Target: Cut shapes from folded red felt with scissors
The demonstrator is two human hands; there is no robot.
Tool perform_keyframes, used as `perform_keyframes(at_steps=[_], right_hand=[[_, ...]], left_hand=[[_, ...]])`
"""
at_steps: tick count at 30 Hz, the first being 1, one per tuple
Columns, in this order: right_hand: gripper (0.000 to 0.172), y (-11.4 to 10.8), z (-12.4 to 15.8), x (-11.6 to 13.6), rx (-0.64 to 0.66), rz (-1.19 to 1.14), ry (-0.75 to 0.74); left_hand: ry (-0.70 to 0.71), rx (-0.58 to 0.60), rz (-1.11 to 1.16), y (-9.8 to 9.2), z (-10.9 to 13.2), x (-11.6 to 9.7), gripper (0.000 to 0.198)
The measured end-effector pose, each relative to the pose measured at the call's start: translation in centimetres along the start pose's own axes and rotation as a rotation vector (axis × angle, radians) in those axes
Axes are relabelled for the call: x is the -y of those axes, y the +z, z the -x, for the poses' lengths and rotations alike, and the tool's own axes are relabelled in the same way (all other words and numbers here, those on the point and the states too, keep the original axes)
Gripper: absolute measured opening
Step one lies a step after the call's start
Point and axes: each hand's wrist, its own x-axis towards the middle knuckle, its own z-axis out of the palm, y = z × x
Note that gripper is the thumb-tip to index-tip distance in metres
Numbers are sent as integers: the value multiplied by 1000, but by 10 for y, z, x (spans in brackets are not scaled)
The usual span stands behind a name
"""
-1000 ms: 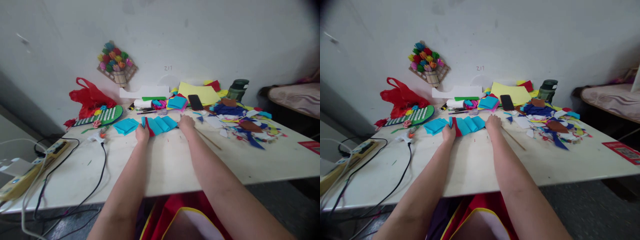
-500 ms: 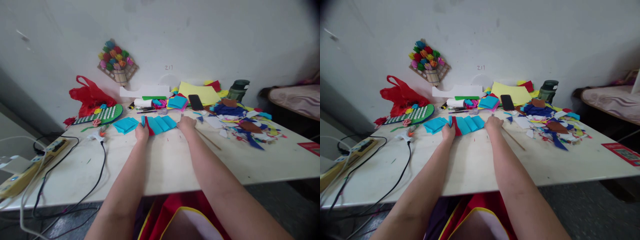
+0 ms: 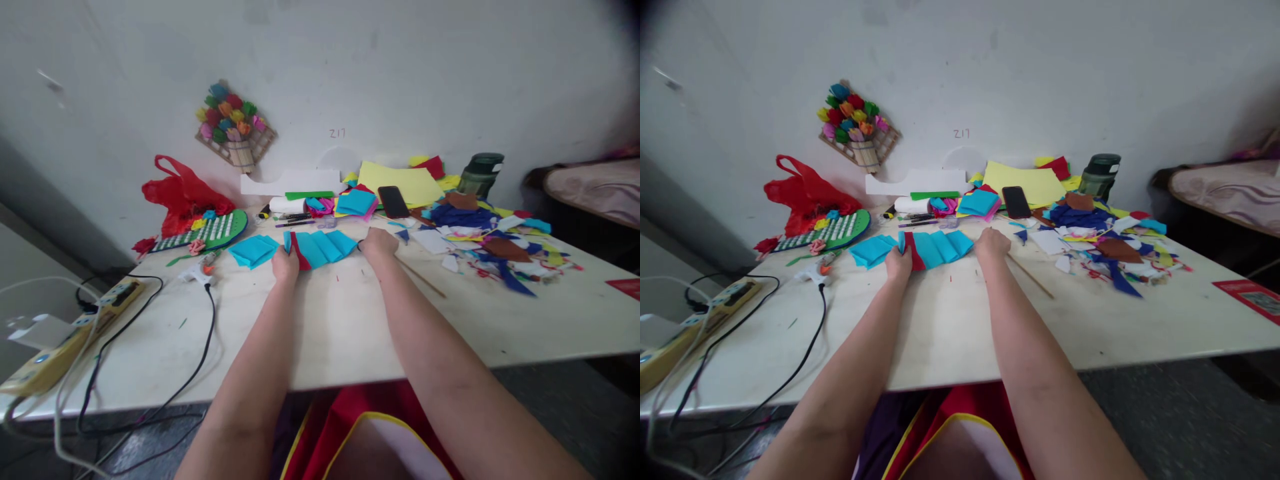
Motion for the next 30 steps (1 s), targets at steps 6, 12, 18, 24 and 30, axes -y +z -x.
perform_keyframes(at_steps=[6, 12, 18, 24, 30], right_hand=[[29, 0, 3, -1, -41, -46, -11], [31, -8, 10, -1, -176, -189, 38], [40, -4, 8, 6, -196, -440, -35], [39, 6, 21, 34, 309, -1027, -63], [25, 8, 39, 43, 627, -1091, -196]], left_hand=[[28, 11, -49, -1, -1, 1, 25], [39, 19, -51, -1, -2, 2, 26], [19, 30, -24, 2, -7, 6, 28], [34, 74, 159, 10, -22, 17, 29], [84, 34, 201, 11, -25, 21, 29]])
